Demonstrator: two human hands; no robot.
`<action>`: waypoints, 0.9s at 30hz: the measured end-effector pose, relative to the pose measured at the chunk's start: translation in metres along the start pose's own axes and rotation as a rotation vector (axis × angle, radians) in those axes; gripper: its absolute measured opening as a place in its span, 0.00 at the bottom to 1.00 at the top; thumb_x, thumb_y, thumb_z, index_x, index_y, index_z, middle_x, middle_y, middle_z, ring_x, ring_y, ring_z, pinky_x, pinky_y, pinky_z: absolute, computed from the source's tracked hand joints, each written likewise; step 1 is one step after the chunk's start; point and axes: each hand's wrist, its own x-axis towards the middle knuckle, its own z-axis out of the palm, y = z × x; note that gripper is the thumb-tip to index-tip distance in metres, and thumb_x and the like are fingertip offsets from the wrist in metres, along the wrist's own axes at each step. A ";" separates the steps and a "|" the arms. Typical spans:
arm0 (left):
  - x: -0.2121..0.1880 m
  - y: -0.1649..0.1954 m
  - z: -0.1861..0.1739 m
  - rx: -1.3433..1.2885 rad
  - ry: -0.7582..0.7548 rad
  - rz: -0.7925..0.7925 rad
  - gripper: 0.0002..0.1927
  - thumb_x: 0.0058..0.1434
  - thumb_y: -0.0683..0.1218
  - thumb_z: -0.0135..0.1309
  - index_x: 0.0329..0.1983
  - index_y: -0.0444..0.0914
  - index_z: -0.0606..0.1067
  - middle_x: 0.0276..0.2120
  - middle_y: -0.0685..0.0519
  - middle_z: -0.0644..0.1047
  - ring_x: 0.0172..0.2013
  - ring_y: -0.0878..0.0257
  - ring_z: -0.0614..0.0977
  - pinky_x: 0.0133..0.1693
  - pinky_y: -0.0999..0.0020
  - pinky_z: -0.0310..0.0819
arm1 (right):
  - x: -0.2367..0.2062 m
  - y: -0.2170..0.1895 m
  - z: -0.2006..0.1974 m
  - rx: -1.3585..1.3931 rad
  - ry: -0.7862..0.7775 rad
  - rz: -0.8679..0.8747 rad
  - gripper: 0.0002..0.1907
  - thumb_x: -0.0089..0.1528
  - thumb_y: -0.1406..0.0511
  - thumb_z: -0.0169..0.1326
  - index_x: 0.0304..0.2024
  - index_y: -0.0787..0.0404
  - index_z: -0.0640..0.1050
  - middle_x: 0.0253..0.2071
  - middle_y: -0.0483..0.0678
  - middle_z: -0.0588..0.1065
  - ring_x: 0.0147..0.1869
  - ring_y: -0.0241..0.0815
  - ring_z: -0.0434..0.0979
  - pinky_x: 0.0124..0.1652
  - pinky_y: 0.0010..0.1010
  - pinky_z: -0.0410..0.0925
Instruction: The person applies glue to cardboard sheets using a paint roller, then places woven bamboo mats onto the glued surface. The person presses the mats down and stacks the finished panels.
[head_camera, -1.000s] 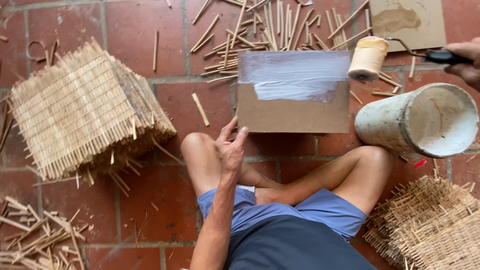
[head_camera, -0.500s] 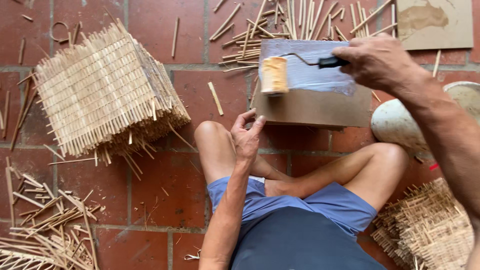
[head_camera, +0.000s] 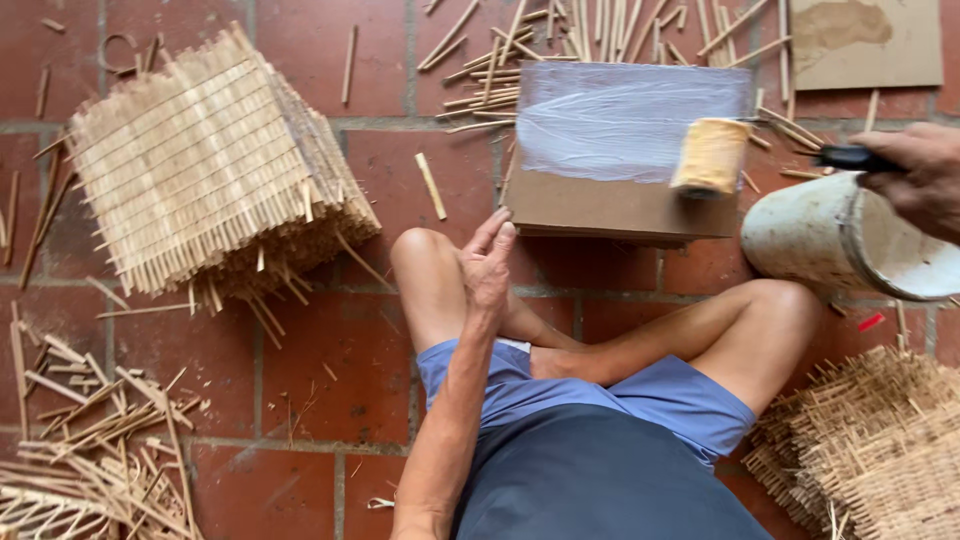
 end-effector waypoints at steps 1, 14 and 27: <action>-0.003 -0.003 -0.004 0.041 -0.004 -0.002 0.18 0.70 0.44 0.57 0.60 0.32 0.77 0.54 0.48 0.81 0.55 0.64 0.79 0.61 0.71 0.69 | 0.016 -0.031 0.005 -0.192 0.008 -0.026 0.17 0.60 0.63 0.64 0.52 0.54 0.82 0.30 0.51 0.76 0.28 0.48 0.77 0.31 0.35 0.69; -0.023 -0.028 -0.052 -0.122 0.036 -0.149 0.16 0.68 0.38 0.54 0.59 0.34 0.77 0.51 0.53 0.81 0.46 0.69 0.80 0.44 0.75 0.75 | 0.069 -0.161 -0.006 -0.519 -0.063 -0.286 0.17 0.64 0.57 0.60 0.55 0.48 0.81 0.35 0.44 0.76 0.35 0.43 0.77 0.34 0.36 0.68; -0.021 -0.048 -0.047 -0.119 -0.038 -0.205 0.18 0.68 0.37 0.54 0.61 0.34 0.76 0.52 0.53 0.81 0.45 0.68 0.80 0.42 0.74 0.76 | -0.056 -0.055 0.007 -0.305 0.096 0.083 0.18 0.62 0.57 0.61 0.54 0.52 0.81 0.34 0.47 0.77 0.31 0.46 0.76 0.32 0.37 0.69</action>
